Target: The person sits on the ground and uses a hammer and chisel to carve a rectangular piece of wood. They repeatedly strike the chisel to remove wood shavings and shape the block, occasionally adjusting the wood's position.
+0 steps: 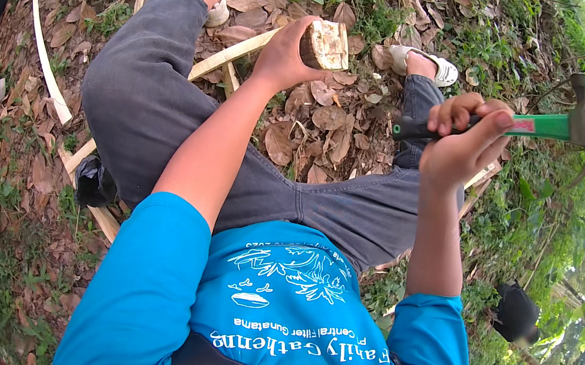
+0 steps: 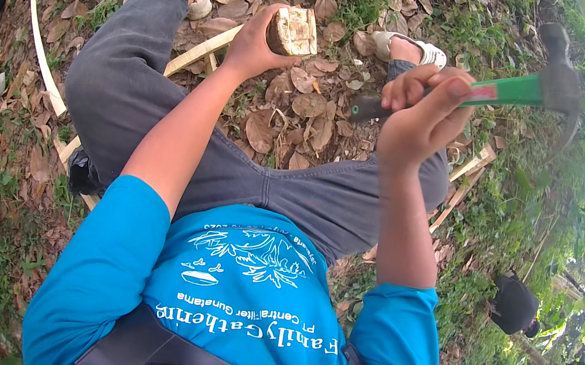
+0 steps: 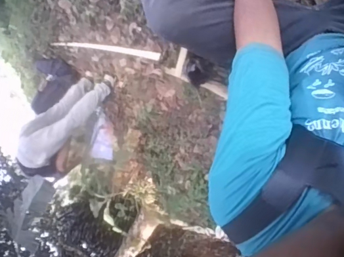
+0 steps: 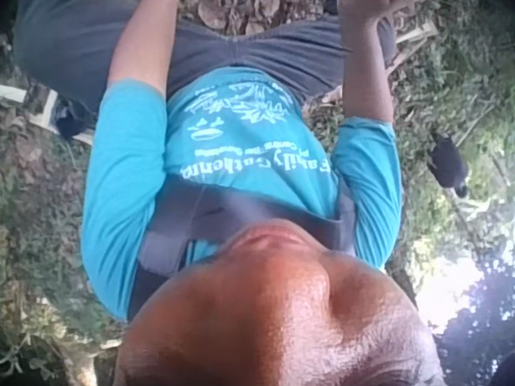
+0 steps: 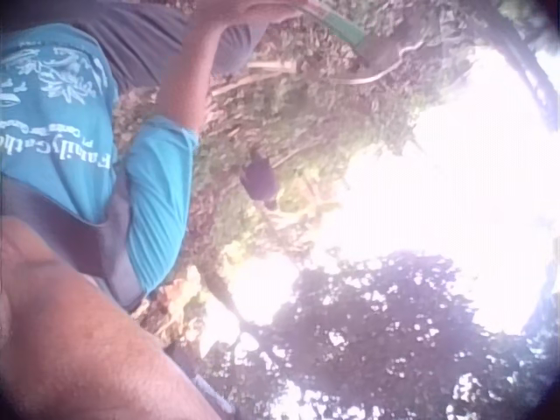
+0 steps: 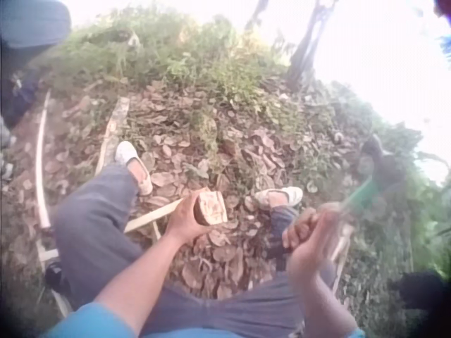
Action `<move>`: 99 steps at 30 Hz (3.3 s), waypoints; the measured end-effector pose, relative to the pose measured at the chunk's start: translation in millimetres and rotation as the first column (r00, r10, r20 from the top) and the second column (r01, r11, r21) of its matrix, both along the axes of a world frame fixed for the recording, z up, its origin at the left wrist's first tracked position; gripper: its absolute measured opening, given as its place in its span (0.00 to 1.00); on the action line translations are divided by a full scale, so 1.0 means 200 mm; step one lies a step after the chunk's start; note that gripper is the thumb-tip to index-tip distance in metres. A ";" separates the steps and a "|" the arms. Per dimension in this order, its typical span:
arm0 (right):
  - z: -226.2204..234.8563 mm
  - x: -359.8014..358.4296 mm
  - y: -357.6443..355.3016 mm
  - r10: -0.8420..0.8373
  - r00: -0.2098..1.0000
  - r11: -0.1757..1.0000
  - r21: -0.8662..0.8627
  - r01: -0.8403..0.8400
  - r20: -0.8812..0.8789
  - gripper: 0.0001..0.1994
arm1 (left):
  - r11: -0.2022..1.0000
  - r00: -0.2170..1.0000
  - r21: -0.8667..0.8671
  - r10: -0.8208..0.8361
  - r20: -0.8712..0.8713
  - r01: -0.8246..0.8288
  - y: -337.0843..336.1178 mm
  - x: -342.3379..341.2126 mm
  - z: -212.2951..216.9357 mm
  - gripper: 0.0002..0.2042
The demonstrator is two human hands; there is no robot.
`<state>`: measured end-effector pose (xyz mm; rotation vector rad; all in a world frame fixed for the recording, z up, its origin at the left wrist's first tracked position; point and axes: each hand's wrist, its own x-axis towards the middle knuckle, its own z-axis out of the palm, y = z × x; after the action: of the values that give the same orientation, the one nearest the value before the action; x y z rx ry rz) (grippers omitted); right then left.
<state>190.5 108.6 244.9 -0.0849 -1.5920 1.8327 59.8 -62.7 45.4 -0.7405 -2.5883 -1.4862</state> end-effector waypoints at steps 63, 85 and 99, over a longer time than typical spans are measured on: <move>-0.53 0.09 -0.02 -0.019 0.593 0.816 0.355 -0.456 0.805 0.22 | 0.999 0.989 0.008 -0.052 0.136 0.052 0.02 0.01 0.06 0.46; -0.40 0.01 0.16 0.286 0.677 0.857 0.136 -0.498 0.679 0.24 | 0.991 0.997 0.135 0.011 0.082 -0.022 -0.13 0.03 0.01 0.49; -0.28 -0.01 0.16 0.159 0.551 0.696 0.303 -0.651 0.819 0.26 | 0.999 0.985 0.047 -0.021 0.173 0.013 -0.07 -0.03 0.04 0.50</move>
<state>189.5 139.7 189.3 -0.1963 -2.9786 1.6065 54.7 -76.7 53.5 -0.6579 -2.6666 -1.6797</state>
